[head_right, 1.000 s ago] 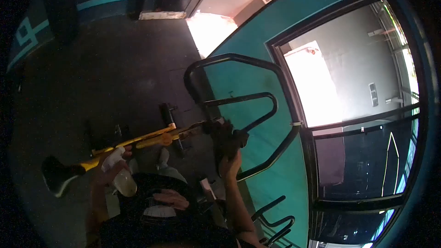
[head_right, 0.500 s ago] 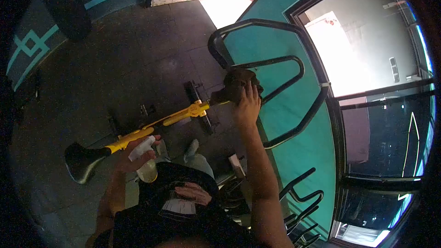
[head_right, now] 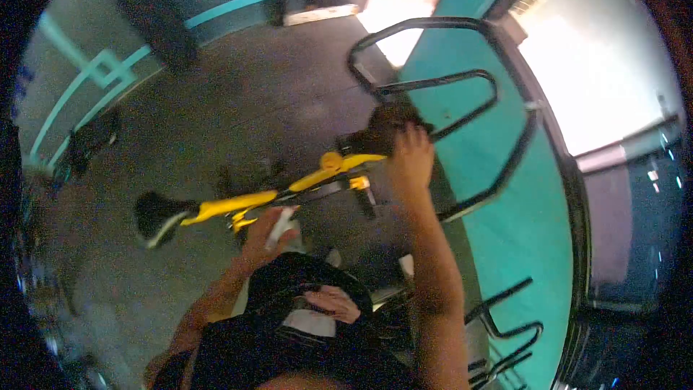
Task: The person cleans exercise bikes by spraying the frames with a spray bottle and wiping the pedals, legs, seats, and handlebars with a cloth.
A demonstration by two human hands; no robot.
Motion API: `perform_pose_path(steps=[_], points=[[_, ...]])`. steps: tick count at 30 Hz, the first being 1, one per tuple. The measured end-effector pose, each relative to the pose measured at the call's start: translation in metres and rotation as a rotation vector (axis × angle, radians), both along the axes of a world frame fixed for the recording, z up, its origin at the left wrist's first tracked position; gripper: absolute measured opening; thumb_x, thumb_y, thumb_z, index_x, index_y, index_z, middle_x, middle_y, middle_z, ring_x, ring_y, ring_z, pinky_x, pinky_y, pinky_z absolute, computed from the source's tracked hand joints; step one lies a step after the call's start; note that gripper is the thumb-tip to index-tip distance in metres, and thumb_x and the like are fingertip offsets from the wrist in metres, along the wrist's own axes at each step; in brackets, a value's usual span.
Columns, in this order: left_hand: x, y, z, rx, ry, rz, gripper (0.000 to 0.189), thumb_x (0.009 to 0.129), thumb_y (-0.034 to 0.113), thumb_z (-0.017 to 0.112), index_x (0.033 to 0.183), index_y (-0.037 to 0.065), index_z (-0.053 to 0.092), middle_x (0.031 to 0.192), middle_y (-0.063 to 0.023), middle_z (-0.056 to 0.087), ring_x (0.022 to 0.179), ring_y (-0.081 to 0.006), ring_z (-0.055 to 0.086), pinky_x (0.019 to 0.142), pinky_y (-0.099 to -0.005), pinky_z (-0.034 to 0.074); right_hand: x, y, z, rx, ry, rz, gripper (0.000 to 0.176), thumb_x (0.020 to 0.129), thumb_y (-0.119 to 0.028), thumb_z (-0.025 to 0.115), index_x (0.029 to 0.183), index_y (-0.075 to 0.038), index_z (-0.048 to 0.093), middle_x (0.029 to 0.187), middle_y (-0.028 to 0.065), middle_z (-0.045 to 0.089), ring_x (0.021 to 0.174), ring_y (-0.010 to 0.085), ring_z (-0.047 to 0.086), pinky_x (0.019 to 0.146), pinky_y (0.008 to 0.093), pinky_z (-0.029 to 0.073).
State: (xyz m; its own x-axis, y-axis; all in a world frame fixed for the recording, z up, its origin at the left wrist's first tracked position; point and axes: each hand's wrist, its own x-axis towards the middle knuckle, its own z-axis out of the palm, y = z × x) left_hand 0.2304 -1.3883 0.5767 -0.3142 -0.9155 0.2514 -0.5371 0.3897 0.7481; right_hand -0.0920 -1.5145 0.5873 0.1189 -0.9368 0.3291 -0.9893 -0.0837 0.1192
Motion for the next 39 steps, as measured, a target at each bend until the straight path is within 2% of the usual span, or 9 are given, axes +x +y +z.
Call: perform_pose_path(steps=[3,8,14,20,23,25,31,33,39], points=[[-0.006,0.024,0.0,0.255,-0.093,0.129,0.036,0.083,0.021,0.069,0.114,0.005,0.057,0.101,-0.0102,0.061,0.089,-0.024,0.062,0.079,-0.0352,0.049,0.008,-0.026,0.004,0.03,-0.09,-0.086,0.049,0.074,-0.028,0.067,0.115,-0.004,0.056,0.121,0.0131,0.054,0.113,0.0329,0.049,0.092,0.0494,0.04],[0.017,0.064,0.022,0.302,0.35,0.525,0.04,0.088,0.019,0.065,0.123,0.004,0.054,0.082,-0.0037,0.062,0.076,-0.0136,0.06,0.071,-0.031,0.05,0.033,-0.056,0.018,0.13,-0.155,-0.244,0.049,0.076,-0.03,0.067,0.115,-0.003,0.054,0.117,0.014,0.056,0.108,0.0338,0.053,0.091,0.047,0.042],[0.114,0.111,-0.016,0.042,0.518,0.8,0.034,0.085,0.026,0.069,0.102,0.002,0.052,0.087,-0.005,0.062,0.08,-0.012,0.06,0.068,-0.0281,0.05,-0.003,-0.017,0.001,-0.142,0.044,0.075,0.046,0.08,-0.029,0.064,0.116,-0.003,0.054,0.114,0.0147,0.057,0.106,0.0334,0.055,0.091,0.0474,0.042],[0.188,0.12,-0.028,-0.249,0.712,1.176,0.033,0.086,0.024,0.067,0.11,0.002,0.061,0.097,-0.0072,0.065,0.082,-0.0146,0.061,0.072,-0.0293,0.05,0.018,-0.032,0.036,0.21,-0.206,-0.149,0.051,0.08,-0.021,0.063,0.125,0.0,0.049,0.12,0.0185,0.054,0.112,0.0354,0.05,0.094,0.0466,0.041],[0.206,0.115,-0.019,-0.25,0.782,1.24,0.04,0.084,0.021,0.07,0.116,-0.002,0.059,0.104,-0.009,0.064,0.087,-0.0167,0.062,0.076,-0.0299,0.052,0.015,-0.028,0.015,0.018,-0.221,-0.157,0.048,0.08,-0.02,0.062,0.123,0.0,0.051,0.116,0.0195,0.056,0.108,0.0373,0.052,0.092,0.0475,0.041],[0.233,0.112,-0.031,-0.257,0.837,1.222,0.041,0.084,0.02,0.069,0.116,-0.002,0.059,0.104,-0.0098,0.064,0.086,-0.0165,0.063,0.076,-0.031,0.053,-0.006,-0.023,0.002,-0.194,-0.089,0.155,0.048,0.081,-0.022,0.062,0.123,0.0,0.052,0.114,0.0195,0.057,0.103,0.0393,0.054,0.089,0.0496,0.042],[0.252,0.093,-0.01,-0.246,0.798,1.155,0.031,0.083,0.018,0.07,0.105,-0.002,0.061,0.089,-0.0077,0.064,0.078,-0.0146,0.063,0.069,-0.0299,0.052,0.01,-0.053,0.014,0.096,-0.281,-0.298,0.045,0.081,-0.024,0.062,0.121,-0.004,0.052,0.121,0.016,0.055,0.106,0.0374,0.053,0.088,0.0513,0.042],[0.277,0.1,-0.044,-0.108,0.851,1.134,0.027,0.085,0.019,0.068,0.103,0.0,0.061,0.088,-0.0048,0.063,0.077,-0.0113,0.059,0.067,-0.0282,0.049,0.048,-0.037,0.024,0.039,0.021,-0.404,0.042,0.082,-0.024,0.061,0.119,-0.006,0.053,0.12,0.0152,0.055,0.106,0.0366,0.054,0.086,0.0513,0.044],[0.295,0.105,-0.054,-0.076,0.434,1.042,0.025,0.088,0.019,0.066,0.1,-0.002,0.06,0.088,-0.0033,0.061,0.076,-0.0093,0.054,0.066,-0.0252,0.044,-0.001,-0.043,-0.007,-0.096,0.044,-0.212,0.05,0.078,-0.027,0.062,0.122,-0.005,0.051,0.123,0.0145,0.056,0.107,0.035,0.054,0.083,0.0498,0.045]])
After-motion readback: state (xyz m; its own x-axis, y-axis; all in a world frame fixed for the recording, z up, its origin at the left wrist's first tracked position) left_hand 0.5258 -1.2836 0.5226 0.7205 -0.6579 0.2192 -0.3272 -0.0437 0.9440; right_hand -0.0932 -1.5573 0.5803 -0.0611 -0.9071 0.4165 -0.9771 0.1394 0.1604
